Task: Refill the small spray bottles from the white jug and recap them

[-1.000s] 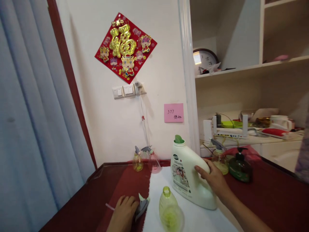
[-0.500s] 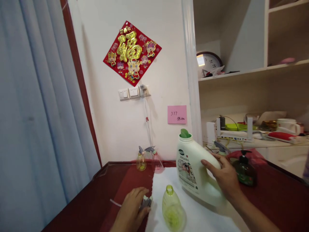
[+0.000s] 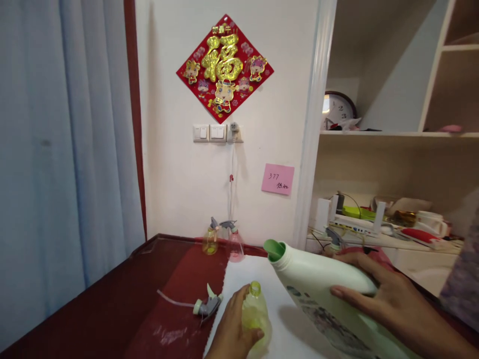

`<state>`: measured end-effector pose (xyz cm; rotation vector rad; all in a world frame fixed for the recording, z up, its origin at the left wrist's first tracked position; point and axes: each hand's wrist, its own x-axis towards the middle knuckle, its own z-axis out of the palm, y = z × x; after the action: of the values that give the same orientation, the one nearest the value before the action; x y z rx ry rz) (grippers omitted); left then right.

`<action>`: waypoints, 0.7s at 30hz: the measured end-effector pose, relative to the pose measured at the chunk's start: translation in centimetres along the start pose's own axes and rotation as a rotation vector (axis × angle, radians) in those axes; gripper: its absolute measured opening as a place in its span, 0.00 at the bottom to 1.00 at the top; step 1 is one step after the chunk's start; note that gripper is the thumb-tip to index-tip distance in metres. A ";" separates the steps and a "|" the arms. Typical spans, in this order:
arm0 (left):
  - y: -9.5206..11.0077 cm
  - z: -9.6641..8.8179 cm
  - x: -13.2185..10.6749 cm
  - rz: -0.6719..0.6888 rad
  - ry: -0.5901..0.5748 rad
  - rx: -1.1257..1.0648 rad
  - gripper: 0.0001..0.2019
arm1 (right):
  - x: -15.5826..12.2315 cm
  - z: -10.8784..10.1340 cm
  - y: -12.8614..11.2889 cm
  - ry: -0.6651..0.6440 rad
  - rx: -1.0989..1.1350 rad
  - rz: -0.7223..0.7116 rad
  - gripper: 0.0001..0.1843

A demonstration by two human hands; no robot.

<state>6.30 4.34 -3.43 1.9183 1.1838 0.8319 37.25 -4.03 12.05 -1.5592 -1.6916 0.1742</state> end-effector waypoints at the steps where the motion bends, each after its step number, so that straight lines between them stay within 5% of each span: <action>1: -0.1 0.1 0.0 -0.002 0.008 -0.009 0.46 | -0.1 0.0 -0.1 -0.023 -0.029 -0.028 0.27; 21: -0.5 0.5 -0.4 0.027 0.023 -0.050 0.47 | 0.7 0.1 0.6 0.035 -0.403 -0.476 0.24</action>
<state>6.29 4.06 -4.18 1.8927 1.1430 0.8914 37.71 -3.24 11.91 -1.3667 -2.1048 -0.4607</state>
